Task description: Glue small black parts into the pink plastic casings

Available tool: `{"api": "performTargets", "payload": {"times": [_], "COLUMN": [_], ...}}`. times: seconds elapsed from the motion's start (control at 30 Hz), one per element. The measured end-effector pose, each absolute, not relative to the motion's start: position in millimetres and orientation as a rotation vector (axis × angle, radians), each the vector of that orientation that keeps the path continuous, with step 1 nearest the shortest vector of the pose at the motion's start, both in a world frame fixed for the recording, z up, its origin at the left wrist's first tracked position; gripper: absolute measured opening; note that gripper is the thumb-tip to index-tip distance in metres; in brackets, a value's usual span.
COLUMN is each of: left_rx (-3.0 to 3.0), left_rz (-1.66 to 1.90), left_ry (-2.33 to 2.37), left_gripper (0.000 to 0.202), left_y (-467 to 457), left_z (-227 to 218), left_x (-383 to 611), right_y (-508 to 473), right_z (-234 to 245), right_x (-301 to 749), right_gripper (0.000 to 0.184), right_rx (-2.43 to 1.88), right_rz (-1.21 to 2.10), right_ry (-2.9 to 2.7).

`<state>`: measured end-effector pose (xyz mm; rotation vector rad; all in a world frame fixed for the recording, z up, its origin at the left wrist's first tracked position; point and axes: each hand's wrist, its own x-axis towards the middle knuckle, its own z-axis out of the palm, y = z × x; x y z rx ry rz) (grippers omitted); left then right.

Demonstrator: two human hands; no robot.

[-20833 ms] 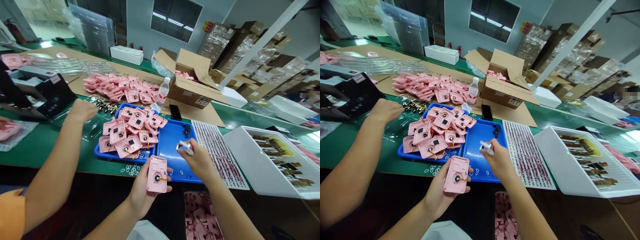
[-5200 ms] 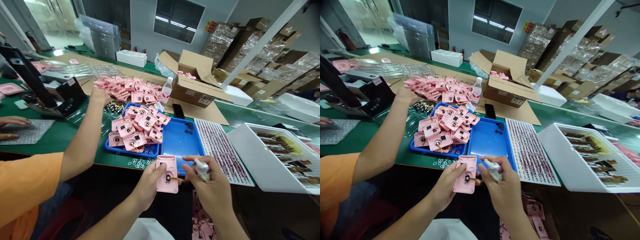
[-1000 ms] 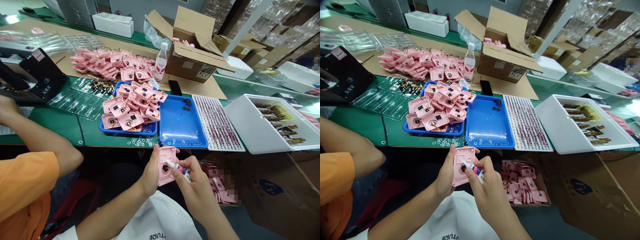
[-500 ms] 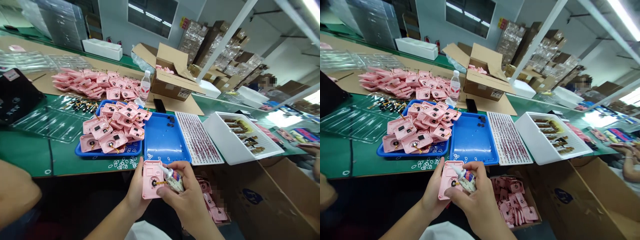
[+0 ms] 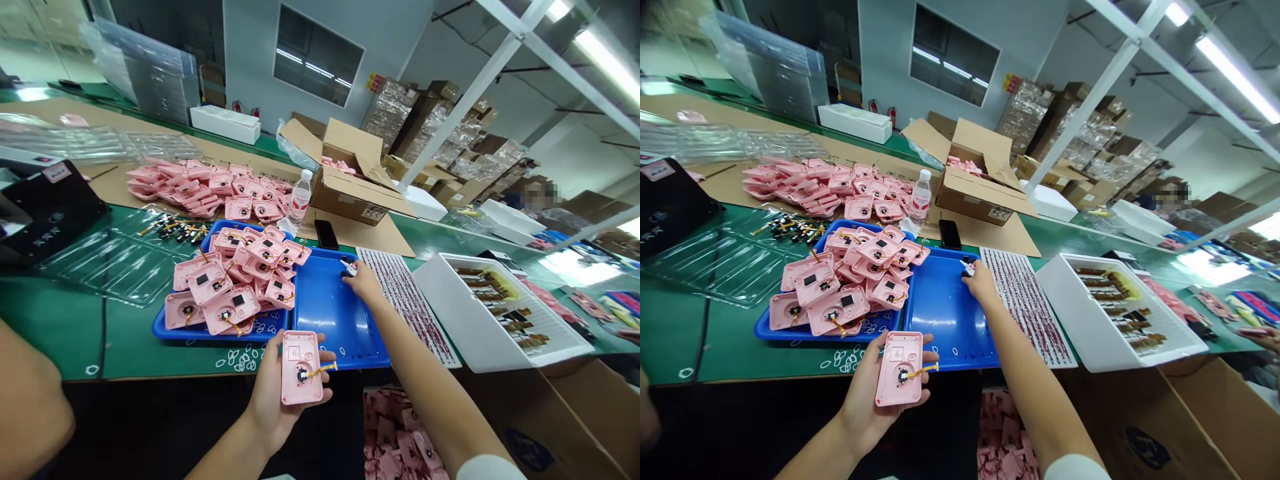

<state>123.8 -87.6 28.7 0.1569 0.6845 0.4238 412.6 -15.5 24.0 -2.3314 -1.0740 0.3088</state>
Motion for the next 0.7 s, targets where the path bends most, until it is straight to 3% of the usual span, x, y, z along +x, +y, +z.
{"api": "performTargets", "payload": {"times": [0.17,0.37,0.5,0.7], "left_rx": [0.137,0.180,0.215,0.237], "left_rz": [0.485,0.505,0.538,0.530], "left_ry": [0.688,0.694,0.616,0.604], "left_gripper": [0.055,0.059,0.057,0.052], "left_y": [-81,-82,-91,-106], "left_z": [26,31,35,36], "left_x": [122,125,129,128], "right_y": [-22,-117,-161,-171], "right_z": [24,59,69,65], "right_x": [399,317,266,255], "right_gripper": [0.015,0.032,0.019,0.015], "right_rx": [-2.295,-1.990,-1.770,-1.760], "right_rz": [0.286,0.489,0.647,0.609], "right_ry": [-1.112,-1.251,-1.358,-1.415]}}
